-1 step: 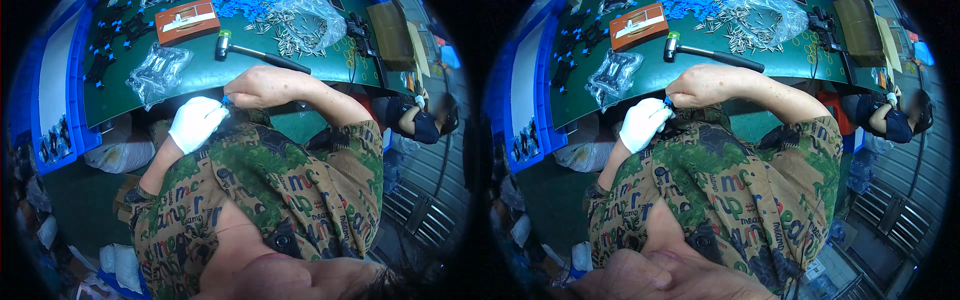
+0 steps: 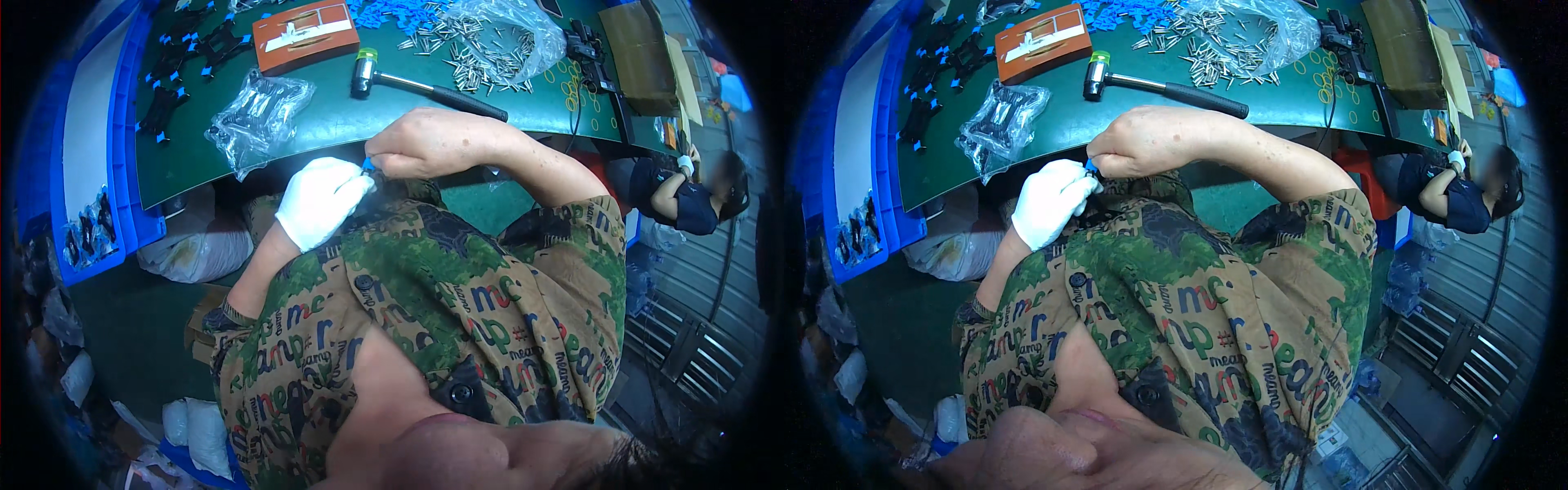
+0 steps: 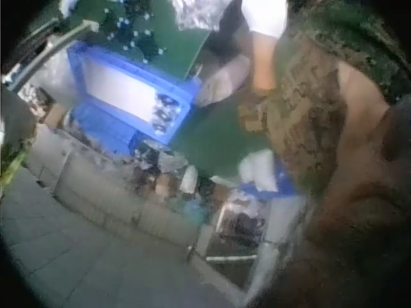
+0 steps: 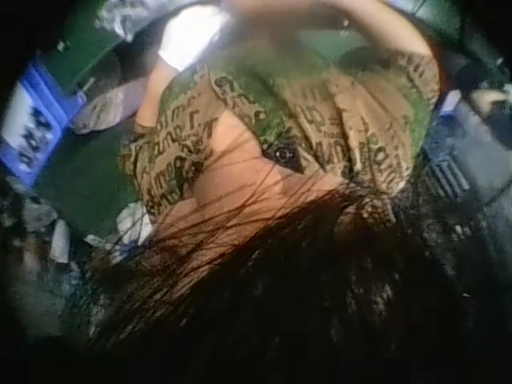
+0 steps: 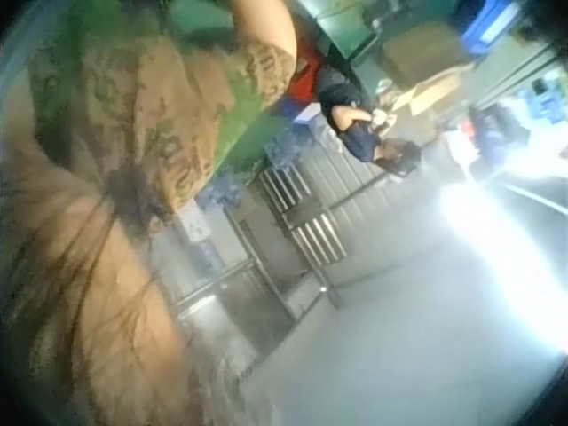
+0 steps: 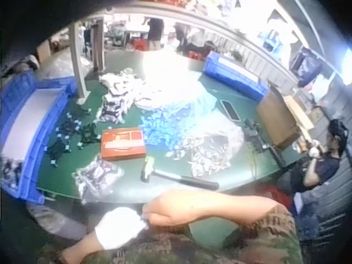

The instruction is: The person assembles small black plastic components by inserting metal pins and securing them with blue plastic caps. They use a hammer to tap the pins into place and place the finished units into a blue bin. The person also handles clear plastic bags containing parts and occasionally picks up a small red box.

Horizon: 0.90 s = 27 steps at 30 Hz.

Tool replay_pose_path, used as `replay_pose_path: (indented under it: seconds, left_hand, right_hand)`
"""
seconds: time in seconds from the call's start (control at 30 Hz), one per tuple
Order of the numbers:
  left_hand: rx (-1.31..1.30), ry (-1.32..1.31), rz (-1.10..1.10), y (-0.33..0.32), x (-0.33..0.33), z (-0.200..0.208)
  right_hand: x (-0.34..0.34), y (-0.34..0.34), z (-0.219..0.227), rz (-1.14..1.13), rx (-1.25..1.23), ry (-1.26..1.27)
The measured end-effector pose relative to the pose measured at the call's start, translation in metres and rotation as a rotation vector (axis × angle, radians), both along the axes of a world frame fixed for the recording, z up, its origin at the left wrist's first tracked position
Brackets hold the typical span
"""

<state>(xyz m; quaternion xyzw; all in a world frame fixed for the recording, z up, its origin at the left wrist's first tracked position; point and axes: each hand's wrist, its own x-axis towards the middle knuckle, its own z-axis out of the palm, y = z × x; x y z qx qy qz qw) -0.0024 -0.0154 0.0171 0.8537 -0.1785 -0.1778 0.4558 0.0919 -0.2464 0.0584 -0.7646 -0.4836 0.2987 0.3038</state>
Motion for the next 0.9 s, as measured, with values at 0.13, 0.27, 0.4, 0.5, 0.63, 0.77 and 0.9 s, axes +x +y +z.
replay_pose_path:
  seconds: [0.13, 0.27, 0.4, 0.5, 0.63, 0.77, 0.9]
  left_hand:
    - [0.004, -0.166, -0.039, 0.0, 0.0, -0.007]
    - [0.016, -0.335, -0.1, -0.002, -0.002, -0.006]
    - [0.022, -0.301, -0.112, -0.005, -0.005, -0.005]
    - [-0.058, -0.164, -0.06, -0.004, -0.01, -0.015]
    - [-0.053, -0.114, -0.074, -0.003, -0.011, -0.018]
    - [-0.116, 0.319, -0.035, -0.002, -0.005, -0.01]
    - [-0.391, 0.499, 0.04, 0.019, -0.004, -0.024]
  right_hand:
    - [-0.001, 0.0, 0.001, 0.037, -0.004, 0.031]
    - [-0.005, 0.001, 0.003, 0.06, -0.06, 0.076]
    - [-0.013, 0.0, 0.008, 0.073, -0.109, 0.019]
    - [-0.014, 0.001, 0.001, 0.071, -0.092, 0.047]
    - [-0.024, -0.002, -0.007, 0.0, -0.068, 0.174]
    - [-0.004, -0.004, -0.024, 0.004, -0.205, 0.707]
    - [-0.007, 0.004, -0.039, 0.051, -0.169, 0.992]
